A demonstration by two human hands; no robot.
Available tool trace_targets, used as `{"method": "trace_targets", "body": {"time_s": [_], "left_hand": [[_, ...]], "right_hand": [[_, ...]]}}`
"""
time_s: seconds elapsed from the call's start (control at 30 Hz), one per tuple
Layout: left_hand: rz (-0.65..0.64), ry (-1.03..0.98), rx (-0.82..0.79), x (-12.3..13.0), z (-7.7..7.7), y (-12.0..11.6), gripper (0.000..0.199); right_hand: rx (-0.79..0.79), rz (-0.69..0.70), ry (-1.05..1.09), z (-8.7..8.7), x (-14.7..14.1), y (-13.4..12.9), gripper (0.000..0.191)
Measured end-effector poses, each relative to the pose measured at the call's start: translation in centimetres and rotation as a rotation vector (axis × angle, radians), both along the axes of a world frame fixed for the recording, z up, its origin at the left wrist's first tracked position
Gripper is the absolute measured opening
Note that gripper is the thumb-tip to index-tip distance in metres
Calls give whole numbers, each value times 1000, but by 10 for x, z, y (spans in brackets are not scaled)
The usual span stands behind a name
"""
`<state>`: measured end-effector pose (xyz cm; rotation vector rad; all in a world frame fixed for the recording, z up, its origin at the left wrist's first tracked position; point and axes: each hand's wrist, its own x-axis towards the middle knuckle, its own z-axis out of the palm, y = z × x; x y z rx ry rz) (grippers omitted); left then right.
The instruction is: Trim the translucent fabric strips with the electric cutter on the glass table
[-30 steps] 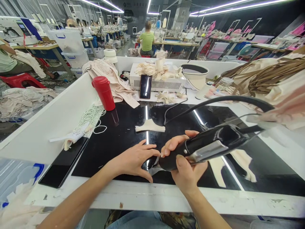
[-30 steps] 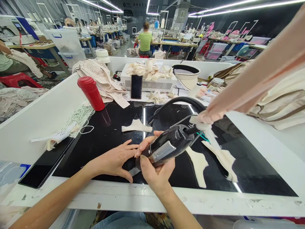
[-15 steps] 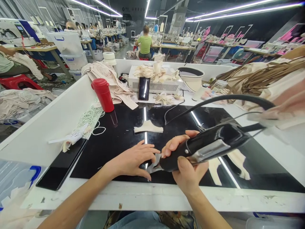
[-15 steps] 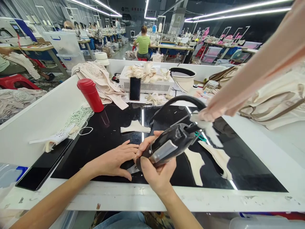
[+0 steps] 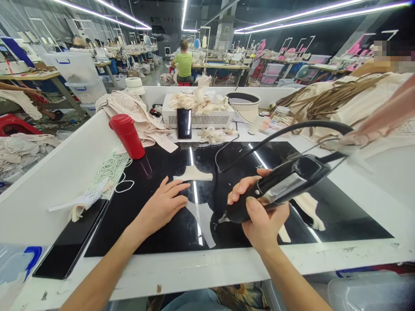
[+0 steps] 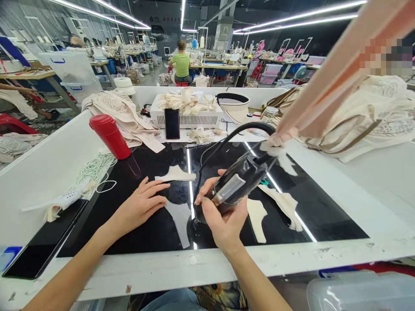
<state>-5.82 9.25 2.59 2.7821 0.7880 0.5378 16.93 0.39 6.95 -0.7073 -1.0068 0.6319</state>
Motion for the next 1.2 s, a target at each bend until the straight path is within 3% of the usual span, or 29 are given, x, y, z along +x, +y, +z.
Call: {"method": "trace_targets", "body": {"time_s": [0.07,0.17,0.37,0.5,1.2], "left_hand": [[37,-73,13,6,-1,-6,19],[-16,-161,-103,22,-2,-21,18],[-83,-31,-314,45,-6,-42,58],[-81,36,-328,43,-8,-43,68],[-118,70,-344,33,-3,-41,75]], "right_hand": [[7,8,3,-1,-4,1,41],[8,10,20,-2,-10,6,45],[-11,-14,30,-3,-16,13,45],[-6,-1,33,-6,-15,14,45],[-44,38,21,-14,-21,9,44]]}}
